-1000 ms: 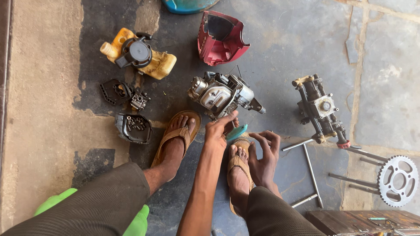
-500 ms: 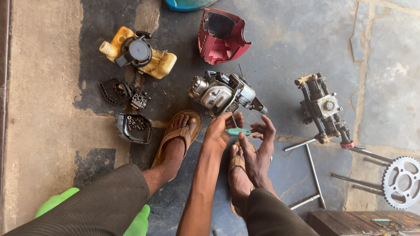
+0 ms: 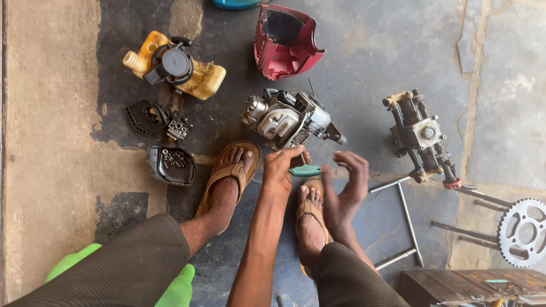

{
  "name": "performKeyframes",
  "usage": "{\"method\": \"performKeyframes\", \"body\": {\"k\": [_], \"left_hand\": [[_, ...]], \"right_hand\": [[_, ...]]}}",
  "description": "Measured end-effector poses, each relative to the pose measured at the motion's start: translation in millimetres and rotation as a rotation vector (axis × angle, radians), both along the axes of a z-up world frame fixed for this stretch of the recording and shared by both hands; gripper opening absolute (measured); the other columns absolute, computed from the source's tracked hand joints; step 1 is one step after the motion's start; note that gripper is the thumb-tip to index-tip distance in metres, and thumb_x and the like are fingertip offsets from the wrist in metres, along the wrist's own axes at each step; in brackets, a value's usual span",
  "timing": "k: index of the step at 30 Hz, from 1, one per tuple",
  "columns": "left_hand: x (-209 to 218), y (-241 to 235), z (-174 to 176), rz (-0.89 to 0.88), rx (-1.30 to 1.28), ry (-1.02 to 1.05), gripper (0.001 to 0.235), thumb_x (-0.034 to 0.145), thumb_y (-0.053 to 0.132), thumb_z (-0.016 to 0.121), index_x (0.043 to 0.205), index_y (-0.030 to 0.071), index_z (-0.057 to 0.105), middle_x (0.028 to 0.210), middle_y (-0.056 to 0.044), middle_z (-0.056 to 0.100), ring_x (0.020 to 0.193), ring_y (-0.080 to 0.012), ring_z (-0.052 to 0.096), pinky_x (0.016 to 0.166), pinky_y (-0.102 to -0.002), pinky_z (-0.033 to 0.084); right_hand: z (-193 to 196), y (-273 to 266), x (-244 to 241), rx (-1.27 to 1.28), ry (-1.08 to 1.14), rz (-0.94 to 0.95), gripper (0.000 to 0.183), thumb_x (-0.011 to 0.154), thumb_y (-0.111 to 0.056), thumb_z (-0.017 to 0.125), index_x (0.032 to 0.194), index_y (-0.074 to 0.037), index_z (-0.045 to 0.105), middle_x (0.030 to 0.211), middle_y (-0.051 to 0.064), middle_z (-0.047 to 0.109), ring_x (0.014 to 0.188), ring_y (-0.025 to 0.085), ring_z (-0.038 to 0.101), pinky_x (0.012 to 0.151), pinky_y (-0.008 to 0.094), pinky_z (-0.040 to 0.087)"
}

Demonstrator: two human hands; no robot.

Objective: The person disassembles a small engine by removing the red cover, unscrewing bolts with a screwdriver, and detaching the starter assembly. They place the removed parts on the floor next to other engine components.

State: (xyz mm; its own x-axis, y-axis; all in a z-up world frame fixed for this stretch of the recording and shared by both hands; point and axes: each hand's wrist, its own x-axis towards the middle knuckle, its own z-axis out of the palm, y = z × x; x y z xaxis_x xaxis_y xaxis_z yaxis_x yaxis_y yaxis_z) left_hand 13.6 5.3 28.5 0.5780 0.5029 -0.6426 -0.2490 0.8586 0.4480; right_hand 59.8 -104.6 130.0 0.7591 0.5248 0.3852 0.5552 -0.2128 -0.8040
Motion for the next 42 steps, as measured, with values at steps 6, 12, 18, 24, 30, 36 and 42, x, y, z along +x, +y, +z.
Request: {"method": "performKeyframes", "body": {"k": [6, 12, 18, 24, 30, 36, 42], "left_hand": [[3, 4, -14, -0.024, -0.053, -0.005, 0.012, 0.090, 0.003, 0.066, 0.092, -0.008, 0.071, 0.080, -0.017, 0.074, 0.071, -0.0234, 0.073, 0.068, -0.034, 0.062], [6, 2, -21, 0.005, -0.127, 0.004, 0.012, 0.093, 0.005, 0.066, 0.096, -0.006, 0.071, 0.089, -0.016, 0.074, 0.079, -0.0227, 0.074, 0.073, -0.034, 0.064], [0, 4, -5, -0.078, -0.090, -0.001, 0.020, 0.091, 0.013, 0.069, 0.097, -0.005, 0.074, 0.089, -0.016, 0.076, 0.077, -0.0220, 0.074, 0.068, -0.033, 0.063], [-5, 0, 10, -0.091, -0.001, 0.149, 0.016, 0.084, 0.008, 0.081, 0.094, -0.003, 0.074, 0.084, -0.014, 0.074, 0.071, -0.0211, 0.071, 0.062, -0.033, 0.058], [0, 4, -1, 0.001, -0.086, -0.047, 0.014, 0.087, 0.000, 0.071, 0.095, -0.011, 0.072, 0.086, -0.019, 0.074, 0.075, -0.0232, 0.074, 0.069, -0.032, 0.063], [0, 11, -11, -0.103, -0.152, -0.117, 0.020, 0.097, 0.004, 0.060, 0.103, -0.012, 0.070, 0.093, -0.020, 0.074, 0.083, -0.0240, 0.075, 0.077, -0.033, 0.065], [-1, 10, 6, -0.204, -0.151, -0.125, 0.029, 0.104, 0.012, 0.047, 0.112, -0.008, 0.066, 0.097, -0.021, 0.075, 0.090, -0.0253, 0.076, 0.082, -0.036, 0.065]], "right_hand": [[-32, -14, 13, -0.050, 0.441, -0.060, 0.020, 0.100, -0.014, 0.063, 0.117, -0.003, 0.063, 0.111, 0.007, 0.067, 0.104, 0.015, 0.066, 0.090, 0.032, 0.057], [-22, -9, -5, -0.114, 0.406, 0.047, 0.026, 0.090, -0.011, 0.075, 0.114, -0.004, 0.067, 0.103, 0.007, 0.068, 0.098, 0.019, 0.064, 0.089, 0.036, 0.051], [12, 7, -13, -0.306, -0.321, 0.073, 0.037, 0.072, 0.001, 0.075, 0.105, -0.015, 0.076, 0.118, 0.010, 0.060, 0.112, 0.031, 0.058, 0.097, 0.043, 0.047], [11, 5, -9, -0.223, -0.275, 0.066, 0.029, 0.077, 0.005, 0.077, 0.099, -0.013, 0.077, 0.115, 0.010, 0.058, 0.106, 0.027, 0.058, 0.091, 0.040, 0.050], [0, -11, -11, -0.199, -0.268, -0.055, 0.026, 0.087, 0.002, 0.078, 0.110, -0.008, 0.073, 0.110, 0.010, 0.054, 0.100, 0.020, 0.060, 0.086, 0.037, 0.053], [-10, -21, -8, -0.187, -0.121, -0.088, 0.021, 0.093, 0.001, 0.073, 0.112, -0.006, 0.070, 0.110, 0.010, 0.055, 0.100, 0.020, 0.059, 0.082, 0.034, 0.053], [-18, -10, -5, -0.039, 0.738, -0.163, 0.019, 0.099, -0.012, 0.071, 0.113, -0.005, 0.061, 0.096, 0.013, 0.069, 0.084, 0.021, 0.064, 0.074, 0.036, 0.051]]}}
